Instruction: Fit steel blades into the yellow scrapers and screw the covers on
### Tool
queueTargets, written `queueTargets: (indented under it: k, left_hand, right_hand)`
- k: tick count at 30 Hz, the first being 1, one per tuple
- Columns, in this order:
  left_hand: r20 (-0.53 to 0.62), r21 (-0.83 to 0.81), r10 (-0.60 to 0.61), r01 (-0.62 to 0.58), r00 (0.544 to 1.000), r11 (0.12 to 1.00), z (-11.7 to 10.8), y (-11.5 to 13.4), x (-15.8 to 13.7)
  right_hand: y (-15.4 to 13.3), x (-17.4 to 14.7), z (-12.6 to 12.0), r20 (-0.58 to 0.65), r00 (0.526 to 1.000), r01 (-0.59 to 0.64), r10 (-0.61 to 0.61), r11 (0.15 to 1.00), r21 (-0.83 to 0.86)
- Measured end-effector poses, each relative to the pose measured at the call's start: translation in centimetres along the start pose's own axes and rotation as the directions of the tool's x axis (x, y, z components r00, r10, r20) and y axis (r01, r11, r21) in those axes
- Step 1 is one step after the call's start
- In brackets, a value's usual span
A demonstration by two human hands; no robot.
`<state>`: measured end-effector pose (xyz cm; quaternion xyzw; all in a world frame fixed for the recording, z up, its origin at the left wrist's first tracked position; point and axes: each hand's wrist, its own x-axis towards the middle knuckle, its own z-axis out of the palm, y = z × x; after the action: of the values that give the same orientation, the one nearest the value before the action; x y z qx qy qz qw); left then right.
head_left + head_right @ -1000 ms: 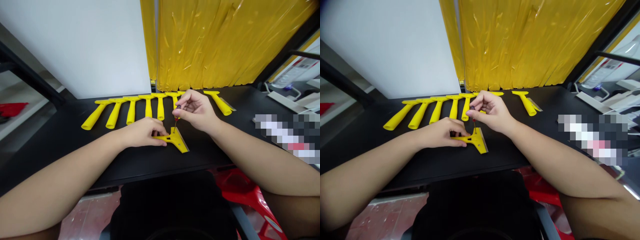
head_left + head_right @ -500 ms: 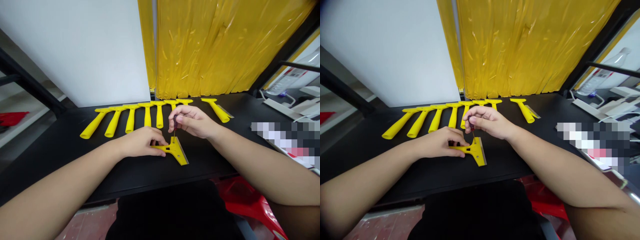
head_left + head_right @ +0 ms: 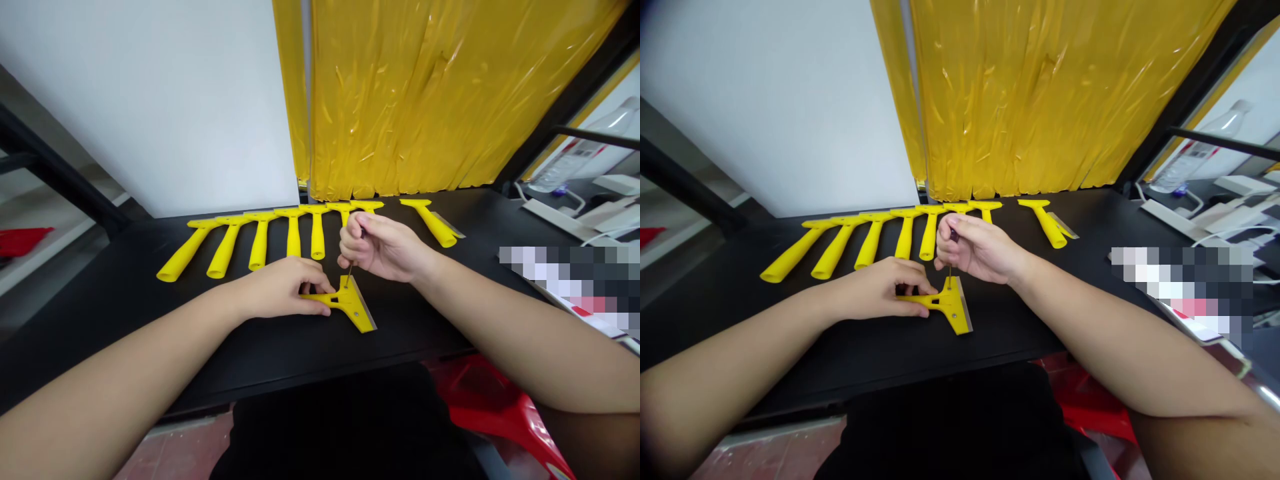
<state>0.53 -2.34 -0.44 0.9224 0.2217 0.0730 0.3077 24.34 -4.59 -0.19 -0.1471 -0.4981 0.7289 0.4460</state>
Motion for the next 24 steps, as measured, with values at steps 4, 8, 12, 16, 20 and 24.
queueTargets:
  k: [4,8,12,16,20,24]
  left_hand:
    - [0.000,0.000,-0.002,0.002,1.000,1.000,0.02,-0.02,-0.02]
    - [-0.002,-0.010,0.003,-0.003,1.000,1.000,-0.01,0.04,-0.05]
    - [-0.002,-0.002,0.012,-0.012,1.000,1.000,0.00,-0.05,-0.06]
    - [-0.009,0.020,0.015,-0.015,1.000,1.000,0.15,-0.38,-0.08]
    - [-0.007,0.032,0.012,-0.011,1.000,0.999,0.25,-0.60,-0.14]
    - [-0.013,0.047,0.013,-0.012,1.000,0.999,0.23,-0.55,-0.16]
  right_hand:
    - [0.27,-0.24,0.71,-0.030,1.000,0.004,-0.004,1.000,0.026]
    - [0.72,-0.01,0.56,-0.071,0.996,0.062,-0.062,0.998,-0.001]
    - [0.65,0.39,-0.06,-0.064,0.997,0.043,-0.045,0.999,-0.027]
    - [0.50,0.22,0.38,-0.065,0.998,-0.009,0.010,1.000,0.005]
    - [0.60,0.04,0.92,-0.075,0.997,0.032,-0.030,0.999,0.022]
    - [0.42,0.19,0.57,-0.070,0.996,0.046,-0.048,0.998,-0.038]
